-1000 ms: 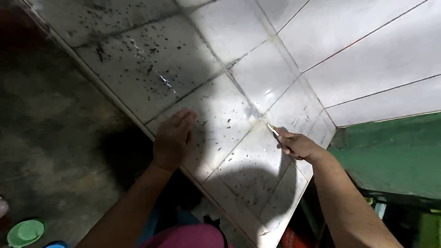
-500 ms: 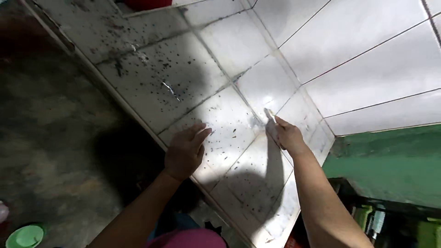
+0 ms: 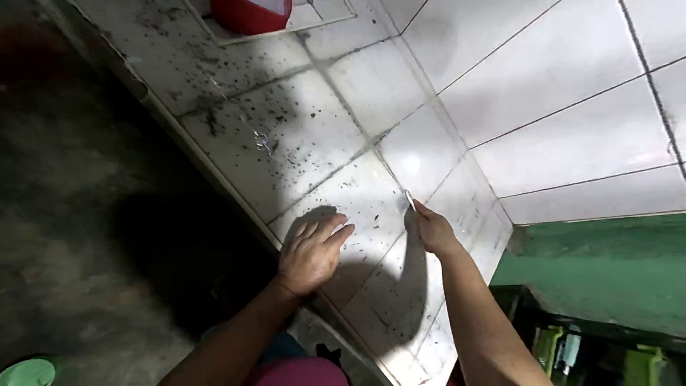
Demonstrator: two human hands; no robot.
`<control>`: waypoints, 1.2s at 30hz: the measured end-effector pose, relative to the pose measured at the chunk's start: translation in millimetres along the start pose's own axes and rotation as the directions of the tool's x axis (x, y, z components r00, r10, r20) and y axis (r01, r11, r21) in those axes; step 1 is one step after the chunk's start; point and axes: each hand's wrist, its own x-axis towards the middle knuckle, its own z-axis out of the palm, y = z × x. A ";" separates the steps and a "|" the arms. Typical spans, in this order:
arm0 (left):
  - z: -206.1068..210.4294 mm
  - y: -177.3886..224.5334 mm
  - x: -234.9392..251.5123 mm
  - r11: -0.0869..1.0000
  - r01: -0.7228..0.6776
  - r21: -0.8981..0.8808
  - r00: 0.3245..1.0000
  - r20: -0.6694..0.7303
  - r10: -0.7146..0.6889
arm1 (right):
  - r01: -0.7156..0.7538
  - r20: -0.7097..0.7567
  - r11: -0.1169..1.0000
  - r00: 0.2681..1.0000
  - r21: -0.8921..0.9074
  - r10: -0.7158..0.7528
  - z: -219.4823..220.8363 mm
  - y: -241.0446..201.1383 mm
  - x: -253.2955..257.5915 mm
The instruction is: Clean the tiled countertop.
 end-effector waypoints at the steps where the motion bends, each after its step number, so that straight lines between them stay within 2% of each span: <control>1: 1.2 -0.1 -0.3 0.999 -0.019 0.029 1.000 -0.008 0.019 | -0.010 -0.004 1.000 1.000 -0.008 0.010 3.1 -8.7 1.0; 5: 3.7 -2.1 -0.9 0.999 -0.036 0.033 0.999 -0.011 0.036 | 0.033 0.024 0.999 0.999 -0.015 -0.033 17.6 -82.1 23.6; 7: 1.7 -3.9 -1.9 0.999 -0.044 0.029 0.999 0.012 0.043 | 0.046 0.038 0.999 0.998 -0.024 -0.045 19.5 -92.9 30.6; 9: -0.1 -5.5 -3.2 0.997 -0.073 0.023 0.997 0.015 0.072 | 0.045 0.030 0.998 0.999 -0.051 -0.043 14.0 -69.5 18.4; 13: 3.5 -8.4 -4.6 0.989 -0.141 0.043 0.990 -0.011 0.142 | -0.155 -0.051 0.988 0.987 0.006 0.155 18.6 7.8 -25.3; 15: 3.4 -6.7 -6.0 0.989 -0.144 0.035 0.989 0.043 0.142 | -0.197 -0.055 0.980 0.979 -0.010 0.196 24.3 -2.2 -30.8; 18: 2.8 -8.0 -5.7 0.989 -0.143 0.028 0.988 0.061 0.141 | -0.083 -0.015 0.994 0.997 -0.075 0.082 30.5 -63.5 -8.4; 20: 3.7 -8.6 -7.4 0.990 -0.133 0.047 0.989 0.066 0.130 | -0.031 0.016 0.996 0.999 -0.088 0.032 32.1 -81.2 1.6; 23: 2.2 -8.1 -5.3 0.992 -0.118 0.039 0.992 0.051 0.116 | -0.061 0.010 0.998 0.998 -0.029 0.061 27.9 -48.7 -12.8; 26: 3.5 -8.3 -4.7 0.988 -0.143 0.050 0.990 0.023 0.142 | -0.188 -0.067 0.982 0.980 0.014 0.188 31.5 2.6 -29.6; 28: 5.1 -8.7 -5.8 0.988 -0.150 0.039 0.989 0.010 0.150 | -0.208 -0.079 0.978 0.975 0.009 0.208 35.4 0.3 -35.8; 33: 6.2 -7.6 -4.6 0.988 -0.139 0.061 0.990 0.020 0.138 | -0.034 0.000 0.999 0.999 -0.036 0.034 64.8 -44.9 -94.4; 36: 6.0 -7.8 -4.8 0.986 -0.152 0.064 0.988 0.024 0.151 | -0.008 0.027 0.996 1.000 -0.093 0.010 58.9 -42.2 -84.1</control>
